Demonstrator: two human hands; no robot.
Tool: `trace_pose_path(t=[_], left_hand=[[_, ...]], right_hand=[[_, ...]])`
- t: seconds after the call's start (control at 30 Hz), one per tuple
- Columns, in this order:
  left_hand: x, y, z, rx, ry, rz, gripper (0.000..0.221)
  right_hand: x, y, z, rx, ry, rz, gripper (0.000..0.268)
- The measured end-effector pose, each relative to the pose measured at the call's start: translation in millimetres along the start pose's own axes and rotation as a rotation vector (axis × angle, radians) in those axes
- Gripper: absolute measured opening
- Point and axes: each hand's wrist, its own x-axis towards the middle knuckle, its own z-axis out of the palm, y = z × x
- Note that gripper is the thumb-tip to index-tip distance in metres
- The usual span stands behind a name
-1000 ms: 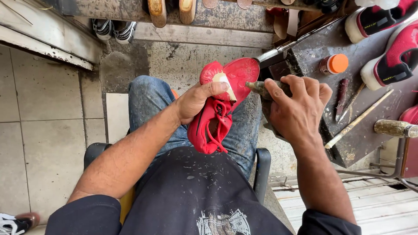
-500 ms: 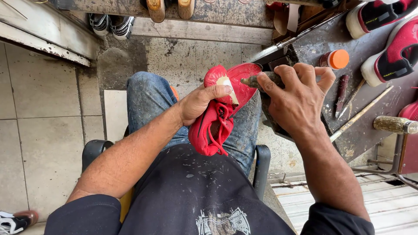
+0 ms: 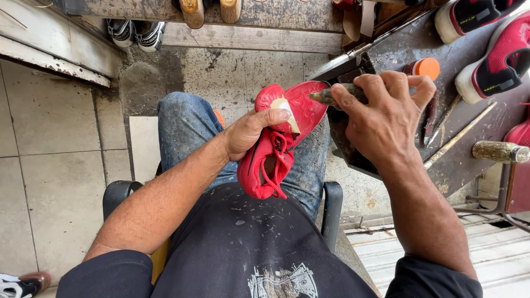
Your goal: Applying adhesive to the sole of a red sneaker using a wooden applicator stick
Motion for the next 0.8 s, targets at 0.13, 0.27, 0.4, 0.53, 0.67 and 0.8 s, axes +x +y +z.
trace_pose_path(t=[0.13, 0.27, 0.4, 0.53, 0.67, 0.8], left_hand=[[-1.0, -0.8, -0.8, -0.049, -0.025, -0.005, 0.041], [-6.3, 5.8, 1.6, -0.082, -0.02, -0.004, 0.042], [-4.6, 4.9, -1.7, -0.103, -0.026, -0.005, 0.041], [-2.7, 2.9, 0.8, -0.085, -0.047, -0.021, 0.044], [-2.9, -0.3, -3.8, -0.059, -0.045, -0.025, 0.042], [-3.7, 0.4, -5.0, -0.075, -0.039, -0.016, 0.045]], right_hand=[[7.0, -11.7, -2.6, 0.081, 0.037, -0.058, 0.036], [4.3, -16.4, -8.2, 0.143, 0.006, -0.112, 0.037], [3.7, -11.8, -8.4, 0.108, 0.003, -0.099, 0.031], [6.5, -5.3, -5.4, 0.088, 0.042, -0.072, 0.028], [0.5, 0.4, -2.8, 0.051, 0.051, -0.039, 0.034], [-8.1, -4.2, -1.9, 0.054, 0.044, -0.006, 0.033]])
